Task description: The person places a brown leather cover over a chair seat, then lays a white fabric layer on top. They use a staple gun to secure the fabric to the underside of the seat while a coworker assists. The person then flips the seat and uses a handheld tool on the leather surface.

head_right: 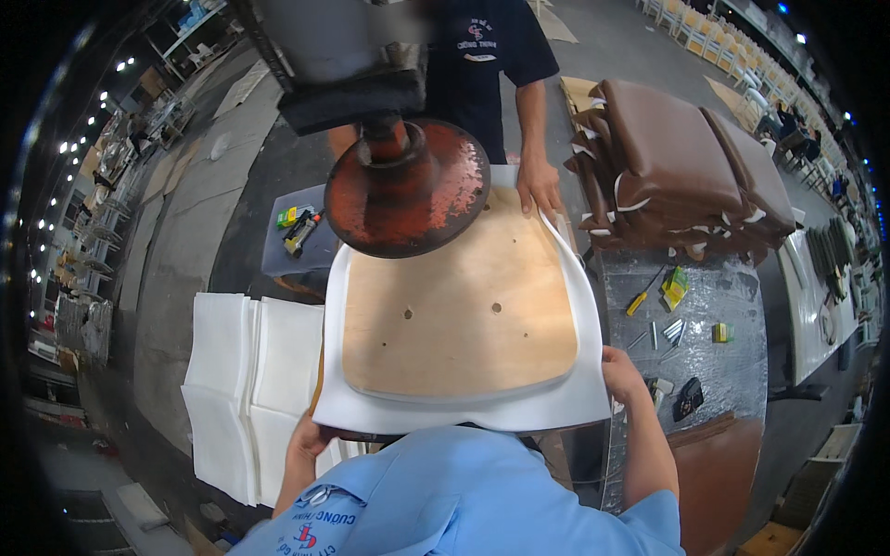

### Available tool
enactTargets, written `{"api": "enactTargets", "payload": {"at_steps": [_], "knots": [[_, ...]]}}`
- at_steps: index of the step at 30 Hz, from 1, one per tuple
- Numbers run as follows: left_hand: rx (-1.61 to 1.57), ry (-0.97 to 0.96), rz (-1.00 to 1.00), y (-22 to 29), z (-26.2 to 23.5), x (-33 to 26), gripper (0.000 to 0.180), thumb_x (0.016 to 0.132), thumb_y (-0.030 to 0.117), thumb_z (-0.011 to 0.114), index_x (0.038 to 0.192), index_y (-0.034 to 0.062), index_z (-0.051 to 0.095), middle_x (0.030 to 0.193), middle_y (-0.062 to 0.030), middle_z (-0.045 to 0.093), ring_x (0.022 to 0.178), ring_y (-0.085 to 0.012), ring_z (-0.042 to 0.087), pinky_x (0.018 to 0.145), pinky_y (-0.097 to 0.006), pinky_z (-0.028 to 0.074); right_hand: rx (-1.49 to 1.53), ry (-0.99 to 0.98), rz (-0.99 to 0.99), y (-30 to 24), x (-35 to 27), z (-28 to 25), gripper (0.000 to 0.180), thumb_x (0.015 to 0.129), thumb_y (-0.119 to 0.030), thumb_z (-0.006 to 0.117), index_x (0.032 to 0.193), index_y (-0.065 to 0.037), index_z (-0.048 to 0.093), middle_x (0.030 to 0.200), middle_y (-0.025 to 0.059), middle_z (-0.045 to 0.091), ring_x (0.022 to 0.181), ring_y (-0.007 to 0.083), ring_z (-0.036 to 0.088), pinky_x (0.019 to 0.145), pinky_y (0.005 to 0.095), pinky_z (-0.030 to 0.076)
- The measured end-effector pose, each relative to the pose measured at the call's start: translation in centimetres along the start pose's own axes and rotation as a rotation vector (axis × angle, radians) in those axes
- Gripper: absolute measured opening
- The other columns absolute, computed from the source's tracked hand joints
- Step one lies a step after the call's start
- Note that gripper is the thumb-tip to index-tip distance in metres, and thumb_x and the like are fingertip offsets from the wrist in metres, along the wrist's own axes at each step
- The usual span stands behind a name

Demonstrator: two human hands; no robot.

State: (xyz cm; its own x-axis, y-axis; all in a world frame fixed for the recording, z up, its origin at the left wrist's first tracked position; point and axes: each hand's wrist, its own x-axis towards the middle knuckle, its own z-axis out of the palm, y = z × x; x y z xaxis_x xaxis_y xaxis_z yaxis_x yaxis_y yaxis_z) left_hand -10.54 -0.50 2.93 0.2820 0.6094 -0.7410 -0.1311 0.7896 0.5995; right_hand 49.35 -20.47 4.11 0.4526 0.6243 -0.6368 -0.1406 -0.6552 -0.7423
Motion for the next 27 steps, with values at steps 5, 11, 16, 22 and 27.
{"api": "enactTargets", "payload": {"at_steps": [5, 11, 16, 22, 27], "knots": [[0.281, 0.136, 0.234, 6.6, 0.0, 3.8, 0.026, 0.105, 0.017, 0.074, 0.126, 0.0015, 0.072, 0.099, -0.0054, 0.076, 0.080, -0.0169, 0.073, 0.072, -0.035, 0.061, 0.021, 0.036, -0.013, -3.5, 5.3, 1.8, 0.022, 0.099, -0.021, 0.076, 0.110, -0.002, 0.079, 0.095, 0.0042, 0.077, 0.081, 0.0138, 0.070, 0.072, 0.0329, 0.056], [0.716, 0.166, 0.360, 11.4, 5.9, 9.4, 0.027, 0.093, 0.005, 0.076, 0.120, 0.0018, 0.073, 0.085, -0.0052, 0.070, 0.066, -0.0149, 0.066, 0.058, -0.031, 0.053, -0.063, 0.143, -0.202, -4.1, 10.8, 1.9, 0.027, 0.102, -0.026, 0.069, 0.105, -0.003, 0.082, 0.090, 0.0081, 0.080, 0.081, 0.0197, 0.073, 0.076, 0.0390, 0.057], [0.764, 0.260, 0.339, 10.6, 6.5, 8.0, 0.031, 0.091, 0.006, 0.072, 0.121, 0.0011, 0.071, 0.089, -0.0076, 0.069, 0.074, -0.0166, 0.066, 0.068, -0.032, 0.054, -0.472, 0.430, -0.307, -4.2, 9.2, 4.6, 0.041, 0.106, -0.039, 0.064, 0.113, -0.002, 0.080, 0.103, 0.0255, 0.080, 0.096, 0.0391, 0.078, 0.087, 0.0475, 0.059], [0.929, 0.313, 0.395, 10.2, 7.0, 7.9, 0.032, 0.087, 0.012, 0.071, 0.117, 0.0000, 0.071, 0.090, -0.0099, 0.070, 0.083, -0.0214, 0.068, 0.078, -0.036, 0.055, -0.489, 0.429, -0.225, -5.4, 6.7, 4.9, 0.047, 0.108, -0.048, 0.059, 0.129, -0.013, 0.081, 0.116, 0.0271, 0.078, 0.115, 0.0473, 0.074, 0.100, 0.0533, 0.057], [1.013, 0.412, 0.429, 9.2, 8.6, 8.3, 0.031, 0.089, 0.021, 0.075, 0.112, 0.0002, 0.070, 0.101, -0.0199, 0.077, 0.092, -0.0279, 0.074, 0.085, -0.040, 0.057, -0.474, 0.478, -0.225, -4.9, 6.2, 4.9, 0.047, 0.109, -0.048, 0.058, 0.127, -0.011, 0.080, 0.116, 0.0264, 0.078, 0.114, 0.0472, 0.074, 0.099, 0.0546, 0.056]]}}
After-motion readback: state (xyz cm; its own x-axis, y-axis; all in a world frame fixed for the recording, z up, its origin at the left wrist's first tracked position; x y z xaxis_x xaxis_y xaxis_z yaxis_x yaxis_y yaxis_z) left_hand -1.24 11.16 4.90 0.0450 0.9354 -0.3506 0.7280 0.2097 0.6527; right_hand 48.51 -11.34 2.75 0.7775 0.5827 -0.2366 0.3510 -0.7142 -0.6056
